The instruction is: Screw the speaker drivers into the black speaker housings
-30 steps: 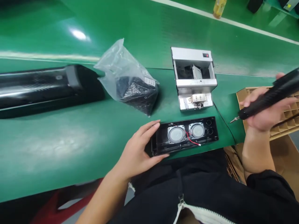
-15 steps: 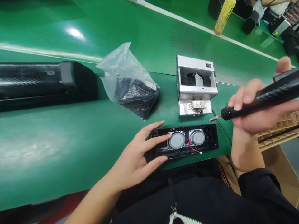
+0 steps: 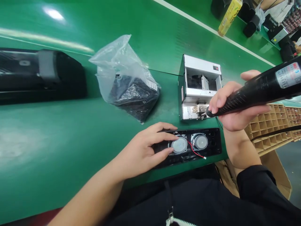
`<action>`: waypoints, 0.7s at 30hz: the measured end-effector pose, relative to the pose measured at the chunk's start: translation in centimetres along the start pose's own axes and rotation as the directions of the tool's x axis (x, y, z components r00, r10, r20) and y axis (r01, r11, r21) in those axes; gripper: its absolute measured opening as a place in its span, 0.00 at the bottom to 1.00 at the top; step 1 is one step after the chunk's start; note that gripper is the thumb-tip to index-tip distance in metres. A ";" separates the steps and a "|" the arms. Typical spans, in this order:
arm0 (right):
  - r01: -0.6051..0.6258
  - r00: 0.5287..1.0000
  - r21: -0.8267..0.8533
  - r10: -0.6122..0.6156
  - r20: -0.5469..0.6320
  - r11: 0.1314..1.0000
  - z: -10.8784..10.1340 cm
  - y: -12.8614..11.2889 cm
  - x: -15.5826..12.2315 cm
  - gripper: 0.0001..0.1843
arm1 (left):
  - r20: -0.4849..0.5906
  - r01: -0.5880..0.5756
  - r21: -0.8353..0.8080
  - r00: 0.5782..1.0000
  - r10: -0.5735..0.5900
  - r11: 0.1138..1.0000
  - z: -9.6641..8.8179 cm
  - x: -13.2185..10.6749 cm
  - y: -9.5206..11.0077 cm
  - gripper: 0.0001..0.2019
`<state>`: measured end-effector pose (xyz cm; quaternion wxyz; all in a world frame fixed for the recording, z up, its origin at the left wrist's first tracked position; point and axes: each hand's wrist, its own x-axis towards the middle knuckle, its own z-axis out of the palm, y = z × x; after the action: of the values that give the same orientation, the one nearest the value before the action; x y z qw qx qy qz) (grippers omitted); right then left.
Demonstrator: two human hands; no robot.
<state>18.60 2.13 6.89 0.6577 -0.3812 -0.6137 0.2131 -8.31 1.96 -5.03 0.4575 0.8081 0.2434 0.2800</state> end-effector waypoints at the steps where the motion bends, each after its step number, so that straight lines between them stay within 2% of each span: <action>1: -0.027 1.000 -0.011 0.027 -0.004 1.000 0.0 0.2 -0.1 0.37 | -0.009 -0.011 -0.009 1.000 0.011 1.000 0.0 -0.1 0.0 0.12; 6: -0.121 0.990 -0.026 0.119 -0.075 0.992 0.6 -0.1 -0.2 0.47 | -0.045 -0.042 -0.020 0.998 0.041 0.999 0.4 -0.2 -0.1 0.11; 12: -0.083 0.996 0.084 0.081 0.021 0.993 0.5 -0.1 0.1 0.37 | -0.063 -0.015 -0.009 0.998 0.015 1.000 0.9 -0.2 -0.3 0.13; 18: -0.204 0.979 -0.091 0.203 -0.022 0.975 0.5 0.0 0.1 0.49 | -0.052 -0.006 -0.014 0.999 0.005 1.000 0.8 -0.1 -0.1 0.15; 21: -0.160 0.987 -0.005 0.160 0.006 0.987 0.5 -0.2 -0.2 0.45 | -0.061 -0.017 -0.012 0.998 0.017 1.000 0.9 -0.2 -0.3 0.15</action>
<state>18.02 1.97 6.94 0.6357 -0.4301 -0.5836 0.2652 -7.83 1.42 -5.69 0.4528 0.7983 0.2485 0.3099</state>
